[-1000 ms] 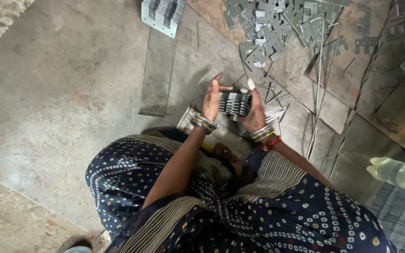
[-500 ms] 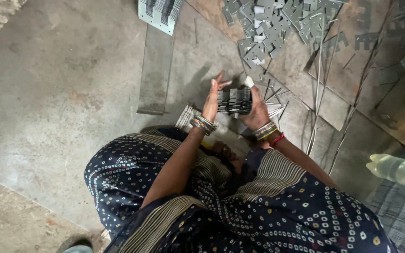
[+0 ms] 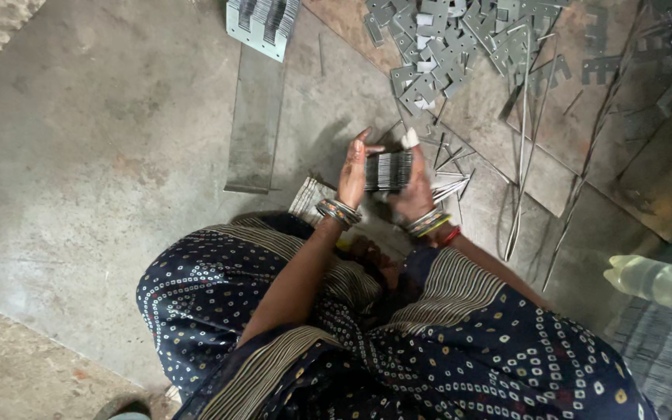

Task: The person sits on the floor and uses a white cloth to wipe and clean small, L-shaped metal parts. They pick up parts from a pile, wipe them, and place them into a neat stack. The person repeats this process continuously throughout the video.

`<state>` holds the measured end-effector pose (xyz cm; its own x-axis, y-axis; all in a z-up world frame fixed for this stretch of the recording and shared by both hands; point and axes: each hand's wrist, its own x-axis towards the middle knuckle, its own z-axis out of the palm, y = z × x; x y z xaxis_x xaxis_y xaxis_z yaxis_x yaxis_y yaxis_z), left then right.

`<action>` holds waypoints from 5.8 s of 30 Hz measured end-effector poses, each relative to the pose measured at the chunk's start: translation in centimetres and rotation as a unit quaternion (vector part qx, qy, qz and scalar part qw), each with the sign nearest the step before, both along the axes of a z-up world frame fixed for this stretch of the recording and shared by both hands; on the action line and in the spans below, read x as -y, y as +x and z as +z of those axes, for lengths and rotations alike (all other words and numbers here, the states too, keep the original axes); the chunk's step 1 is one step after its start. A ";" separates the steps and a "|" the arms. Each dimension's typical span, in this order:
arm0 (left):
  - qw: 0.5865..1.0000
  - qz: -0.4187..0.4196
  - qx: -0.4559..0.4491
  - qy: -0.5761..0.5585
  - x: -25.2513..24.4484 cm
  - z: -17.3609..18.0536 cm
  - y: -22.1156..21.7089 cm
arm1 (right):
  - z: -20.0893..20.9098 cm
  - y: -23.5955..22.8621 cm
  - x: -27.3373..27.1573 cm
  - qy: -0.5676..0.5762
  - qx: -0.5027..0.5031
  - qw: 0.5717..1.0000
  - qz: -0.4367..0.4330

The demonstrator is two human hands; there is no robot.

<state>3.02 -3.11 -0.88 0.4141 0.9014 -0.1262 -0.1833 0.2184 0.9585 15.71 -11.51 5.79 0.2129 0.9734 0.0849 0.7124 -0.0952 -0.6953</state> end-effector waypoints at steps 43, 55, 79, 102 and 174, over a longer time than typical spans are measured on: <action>0.906 -0.104 -0.406 0.055 -12.6 8.0 -8.8 | -2.1 13.9 5.2 -0.079 -0.611 0.766 -0.185; 0.588 -0.244 -0.615 0.465 -22.3 11.4 -14.5 | -3.6 14.5 6.0 -0.110 -0.667 0.724 -0.139; 0.892 0.002 -0.341 0.298 -5.3 13.5 -15.4 | -5.2 23.2 15.1 -0.108 0.230 0.879 -0.403; 0.934 -0.206 -0.256 0.143 -1.1 14.4 -13.9 | -3.8 10.5 14.1 -0.152 0.111 0.937 -0.293; 0.918 -0.258 -0.258 0.159 -0.5 14.2 -13.5 | -2.4 10.0 11.1 -0.069 0.025 0.984 -0.160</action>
<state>-10.48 -2.59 13.27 0.7547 0.6279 -0.1902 0.3618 -0.1565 0.9190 25.71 -22.62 3.38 0.5098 0.8599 -0.0251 0.6631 -0.4114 -0.6253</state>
